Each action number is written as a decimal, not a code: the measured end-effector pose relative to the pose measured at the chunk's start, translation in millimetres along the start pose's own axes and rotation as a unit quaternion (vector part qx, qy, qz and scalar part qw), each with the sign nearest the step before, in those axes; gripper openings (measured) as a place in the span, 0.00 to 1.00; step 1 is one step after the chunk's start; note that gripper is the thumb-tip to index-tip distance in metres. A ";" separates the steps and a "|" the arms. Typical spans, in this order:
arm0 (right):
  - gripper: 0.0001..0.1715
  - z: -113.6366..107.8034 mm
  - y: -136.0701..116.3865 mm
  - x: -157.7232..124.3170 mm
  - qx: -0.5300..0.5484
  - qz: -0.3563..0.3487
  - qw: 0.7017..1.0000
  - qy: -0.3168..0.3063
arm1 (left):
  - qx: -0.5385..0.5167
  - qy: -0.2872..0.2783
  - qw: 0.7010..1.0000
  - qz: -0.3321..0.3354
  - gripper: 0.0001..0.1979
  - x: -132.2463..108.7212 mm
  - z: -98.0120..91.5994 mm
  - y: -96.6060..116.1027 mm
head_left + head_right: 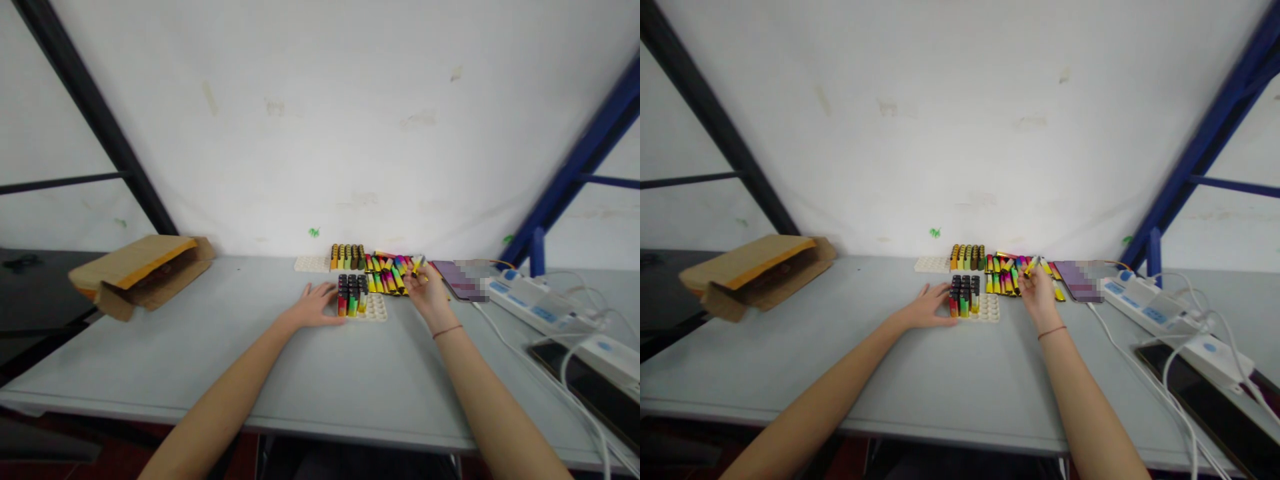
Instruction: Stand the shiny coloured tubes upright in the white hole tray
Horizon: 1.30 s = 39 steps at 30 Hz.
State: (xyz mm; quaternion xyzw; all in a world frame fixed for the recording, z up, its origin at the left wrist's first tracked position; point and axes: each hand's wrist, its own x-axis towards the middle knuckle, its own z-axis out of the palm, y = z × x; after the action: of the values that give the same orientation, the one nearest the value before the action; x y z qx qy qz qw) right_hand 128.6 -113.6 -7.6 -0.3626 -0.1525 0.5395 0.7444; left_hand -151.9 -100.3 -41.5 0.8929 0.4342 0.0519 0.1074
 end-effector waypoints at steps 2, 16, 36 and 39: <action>0.10 0.0 4.0 -0.8 -0.050 -0.033 0.998 -0.013 | 0.000 -0.001 1.000 0.001 0.44 0.0 -0.5 0.6; 0.16 4.2 25.8 -3.6 -0.222 -0.080 0.955 -0.180 | 0.000 0.006 1.000 0.011 0.44 -0.2 0.0 -0.5; 0.23 18.4 28.8 -22.0 -0.238 0.000 0.971 -0.013 | 0.003 0.005 1.000 0.007 0.44 0.9 2.8 -3.6; 0.21 19.2 28.8 -22.7 -0.221 -0.038 0.975 0.000 | 0.006 0.006 1.000 0.007 0.44 1.4 3.8 -4.7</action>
State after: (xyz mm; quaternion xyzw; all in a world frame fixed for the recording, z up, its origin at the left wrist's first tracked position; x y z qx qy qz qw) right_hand 88.3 -122.7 -10.9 -0.5116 -0.2817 0.4641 0.6660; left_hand -153.9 -96.9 -46.3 0.8960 0.4292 0.0552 0.0997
